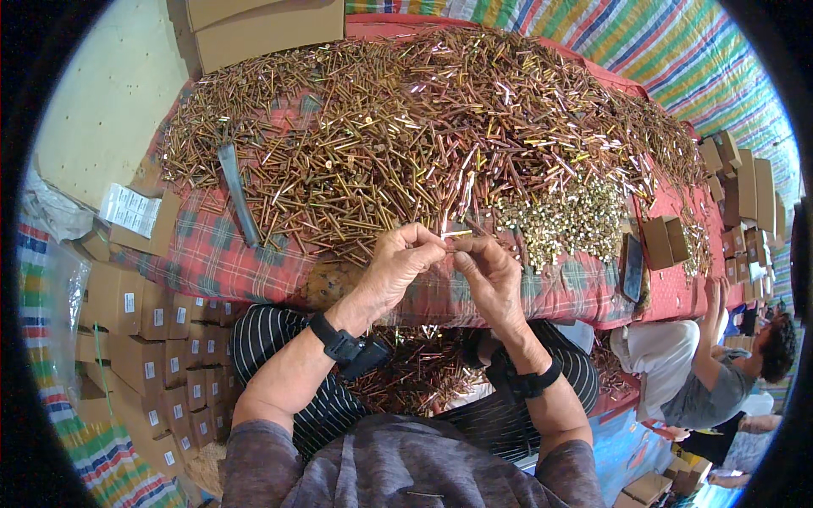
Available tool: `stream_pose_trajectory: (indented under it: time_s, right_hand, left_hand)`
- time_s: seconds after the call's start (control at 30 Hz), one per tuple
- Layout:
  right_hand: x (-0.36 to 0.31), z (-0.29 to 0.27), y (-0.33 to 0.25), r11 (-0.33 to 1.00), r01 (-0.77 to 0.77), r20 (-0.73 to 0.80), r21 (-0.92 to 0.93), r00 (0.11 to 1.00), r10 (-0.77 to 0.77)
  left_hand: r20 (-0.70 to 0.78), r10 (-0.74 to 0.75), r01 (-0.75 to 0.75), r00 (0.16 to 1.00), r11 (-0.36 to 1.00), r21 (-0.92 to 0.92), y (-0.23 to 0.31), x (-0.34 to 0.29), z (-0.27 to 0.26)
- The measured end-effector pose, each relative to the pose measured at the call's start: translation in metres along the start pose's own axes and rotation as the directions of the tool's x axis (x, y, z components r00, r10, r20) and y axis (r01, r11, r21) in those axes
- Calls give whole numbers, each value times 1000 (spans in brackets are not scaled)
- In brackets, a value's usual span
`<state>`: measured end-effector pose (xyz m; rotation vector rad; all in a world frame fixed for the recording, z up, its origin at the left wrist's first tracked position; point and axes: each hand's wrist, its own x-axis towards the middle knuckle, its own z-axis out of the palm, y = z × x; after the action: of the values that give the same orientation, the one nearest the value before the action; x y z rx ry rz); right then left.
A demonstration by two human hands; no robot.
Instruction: Sorting and inspecting small metal rods and gold-colored caps at a workstation.
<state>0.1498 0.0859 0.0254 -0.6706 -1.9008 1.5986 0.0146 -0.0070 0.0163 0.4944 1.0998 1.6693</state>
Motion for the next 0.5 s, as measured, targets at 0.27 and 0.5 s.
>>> stream_pose_trajectory:
  time_s: [0.27, 0.5]
  right_hand:
    - [1, -1, -16, 884, 243, 71, -399, 970, -234]
    - [-1, -1, -14, 939, 22, 60, -344, 998, -2]
  left_hand:
    - [9, 37, -37, 999, 997, 69, -1, -1, 0]
    - [37, 89, -95, 995, 972, 216, -2, 0, -2]
